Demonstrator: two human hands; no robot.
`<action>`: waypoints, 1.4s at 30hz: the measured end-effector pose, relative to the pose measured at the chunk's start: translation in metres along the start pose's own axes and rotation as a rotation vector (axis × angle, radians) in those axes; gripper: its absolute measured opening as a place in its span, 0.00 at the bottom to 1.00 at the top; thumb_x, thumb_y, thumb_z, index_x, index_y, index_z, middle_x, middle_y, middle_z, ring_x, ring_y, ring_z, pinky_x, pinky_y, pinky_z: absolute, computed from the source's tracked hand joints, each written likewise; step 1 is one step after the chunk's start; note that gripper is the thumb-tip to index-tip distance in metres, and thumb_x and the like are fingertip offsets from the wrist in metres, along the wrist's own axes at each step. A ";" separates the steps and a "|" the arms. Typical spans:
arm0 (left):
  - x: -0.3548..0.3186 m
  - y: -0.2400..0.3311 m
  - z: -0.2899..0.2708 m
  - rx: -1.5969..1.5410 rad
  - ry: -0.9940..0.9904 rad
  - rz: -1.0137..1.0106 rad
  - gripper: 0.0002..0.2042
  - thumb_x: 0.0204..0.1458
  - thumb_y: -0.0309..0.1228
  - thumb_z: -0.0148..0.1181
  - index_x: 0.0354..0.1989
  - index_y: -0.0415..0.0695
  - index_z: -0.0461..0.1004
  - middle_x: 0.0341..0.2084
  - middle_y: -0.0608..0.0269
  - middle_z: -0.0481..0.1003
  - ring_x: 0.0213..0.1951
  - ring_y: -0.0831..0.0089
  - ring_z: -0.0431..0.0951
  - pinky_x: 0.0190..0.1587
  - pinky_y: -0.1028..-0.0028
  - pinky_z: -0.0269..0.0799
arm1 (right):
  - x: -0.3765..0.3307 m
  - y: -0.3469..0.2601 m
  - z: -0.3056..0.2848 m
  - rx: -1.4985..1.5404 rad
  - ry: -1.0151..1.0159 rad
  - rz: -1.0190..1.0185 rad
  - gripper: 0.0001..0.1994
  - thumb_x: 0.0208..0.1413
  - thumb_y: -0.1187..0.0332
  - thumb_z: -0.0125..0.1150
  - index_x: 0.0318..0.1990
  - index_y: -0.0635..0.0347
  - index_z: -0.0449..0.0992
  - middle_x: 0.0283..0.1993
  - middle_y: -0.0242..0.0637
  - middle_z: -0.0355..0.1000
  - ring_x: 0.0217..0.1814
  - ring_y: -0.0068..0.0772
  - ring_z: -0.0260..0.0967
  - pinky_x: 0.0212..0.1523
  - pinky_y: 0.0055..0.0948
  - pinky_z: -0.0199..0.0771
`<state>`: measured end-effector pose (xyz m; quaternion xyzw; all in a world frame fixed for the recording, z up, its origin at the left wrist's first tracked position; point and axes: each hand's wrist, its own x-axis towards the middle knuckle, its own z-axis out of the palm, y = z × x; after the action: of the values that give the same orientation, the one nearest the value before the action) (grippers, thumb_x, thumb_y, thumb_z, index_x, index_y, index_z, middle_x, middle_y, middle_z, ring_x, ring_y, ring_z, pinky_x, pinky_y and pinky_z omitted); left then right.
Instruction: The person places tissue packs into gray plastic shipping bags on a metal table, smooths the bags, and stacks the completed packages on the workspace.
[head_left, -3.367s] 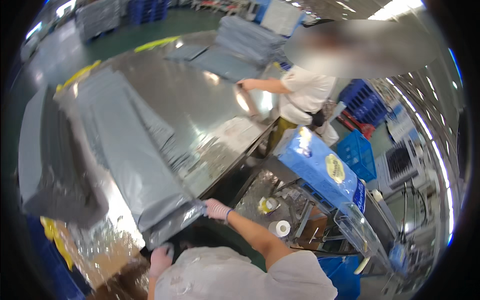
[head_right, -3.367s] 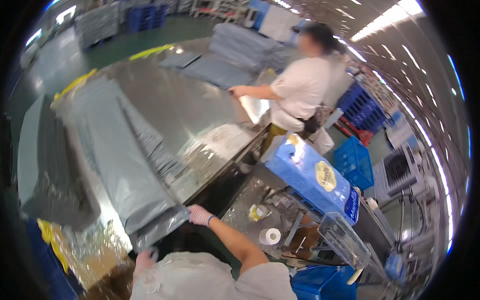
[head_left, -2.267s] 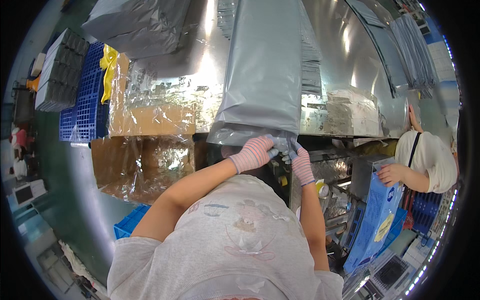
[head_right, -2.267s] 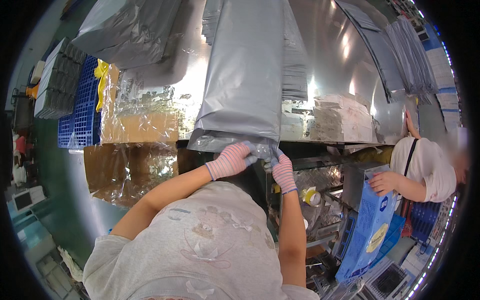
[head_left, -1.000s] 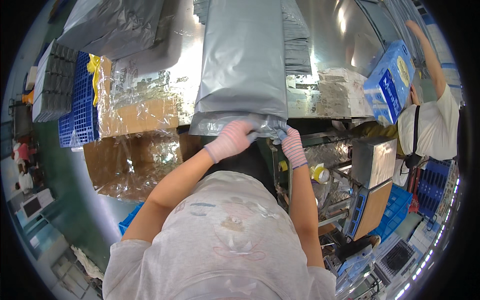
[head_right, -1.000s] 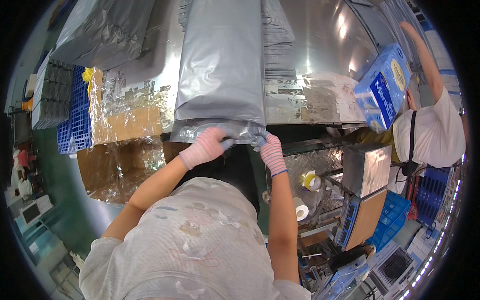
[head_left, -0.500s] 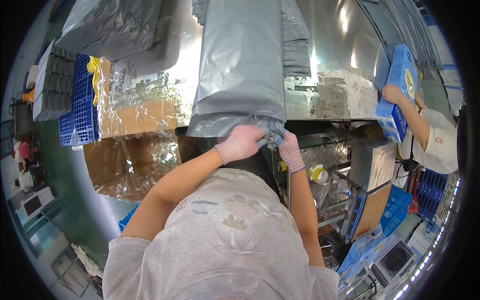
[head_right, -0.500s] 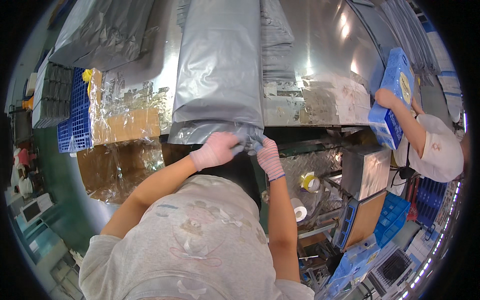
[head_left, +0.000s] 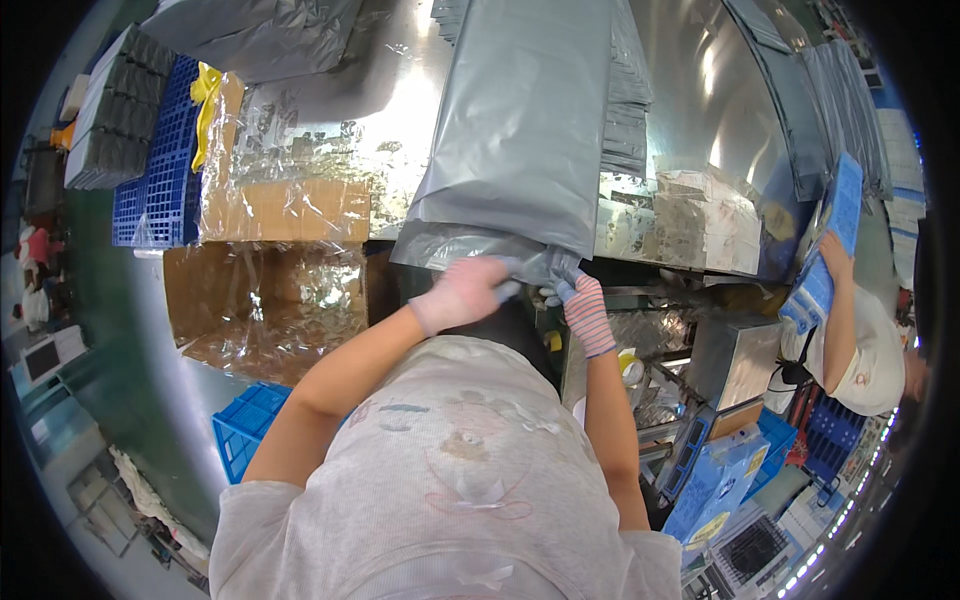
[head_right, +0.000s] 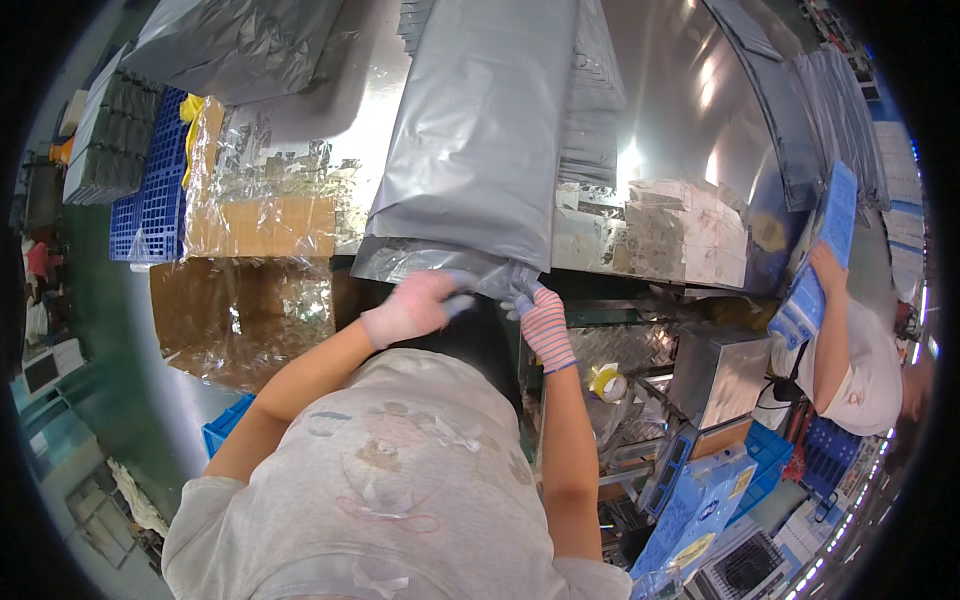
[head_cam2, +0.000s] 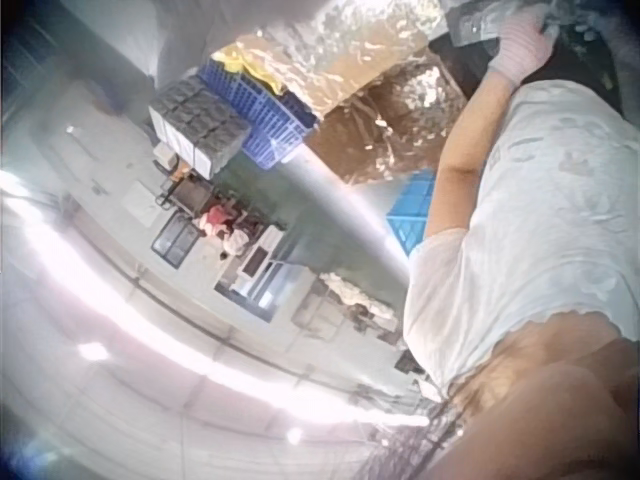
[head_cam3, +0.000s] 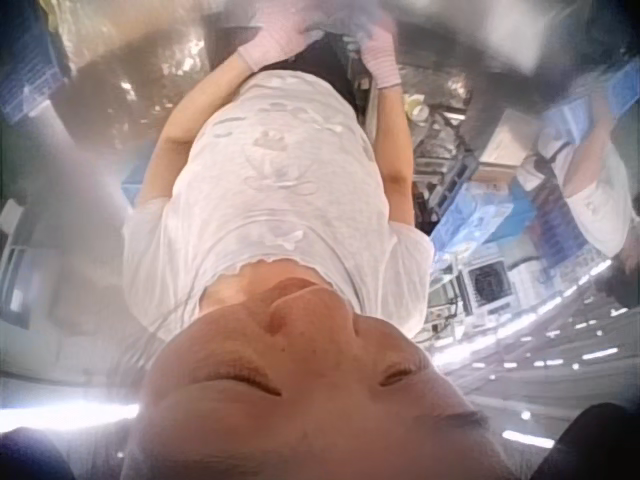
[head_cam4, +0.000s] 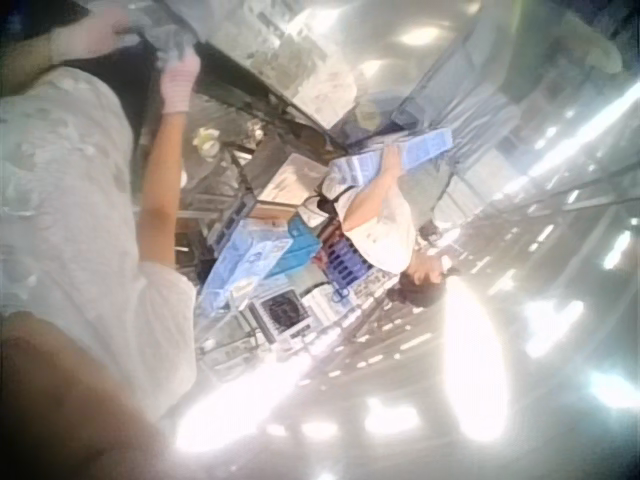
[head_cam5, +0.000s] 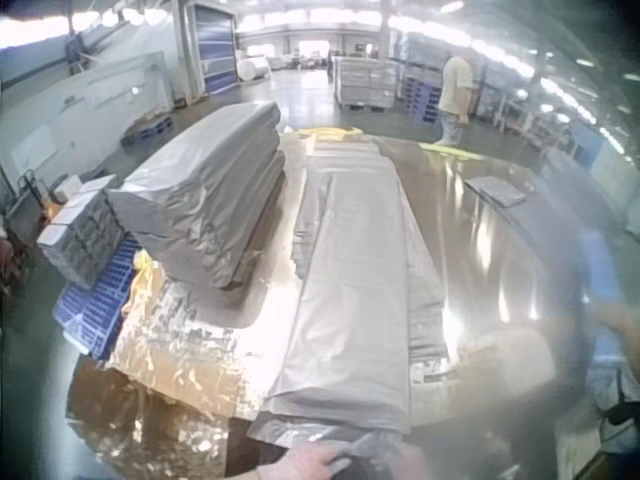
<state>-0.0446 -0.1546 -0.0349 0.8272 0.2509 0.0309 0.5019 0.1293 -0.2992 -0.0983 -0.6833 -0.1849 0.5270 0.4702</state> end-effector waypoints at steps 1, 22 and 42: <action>0.014 -0.002 0.016 0.080 0.043 0.137 0.12 0.49 0.32 0.54 0.43 0.47 0.70 0.28 0.53 0.74 0.33 0.55 0.74 0.35 0.62 0.69 | -0.001 -0.002 0.001 -0.024 -0.013 -0.007 0.17 0.49 0.82 0.47 0.48 0.61 0.71 0.40 0.34 0.72 0.31 0.21 0.69 0.28 0.20 0.70; -0.190 -0.125 -0.140 0.187 0.623 -0.424 0.04 0.45 0.22 0.57 0.31 0.40 0.72 0.21 0.57 0.71 0.23 0.74 0.67 0.28 0.75 0.66 | -0.004 0.025 -0.024 0.090 0.087 0.086 0.14 0.53 0.78 0.49 0.48 0.67 0.69 0.40 0.38 0.72 0.31 0.33 0.74 0.25 0.25 0.75; -0.244 -0.075 -0.185 -0.116 0.954 -0.563 0.06 0.43 0.22 0.57 0.30 0.36 0.74 0.23 0.62 0.74 0.27 0.77 0.71 0.31 0.77 0.67 | -0.033 -0.205 0.250 -0.889 -0.714 -0.657 0.17 0.49 0.63 0.54 0.46 0.57 0.71 0.30 0.44 0.72 0.33 0.45 0.70 0.38 0.37 0.69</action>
<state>-0.3423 -0.0851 0.0418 0.5936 0.6593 0.2804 0.3665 -0.0565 -0.1121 0.0904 -0.5034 -0.7289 0.4237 0.1892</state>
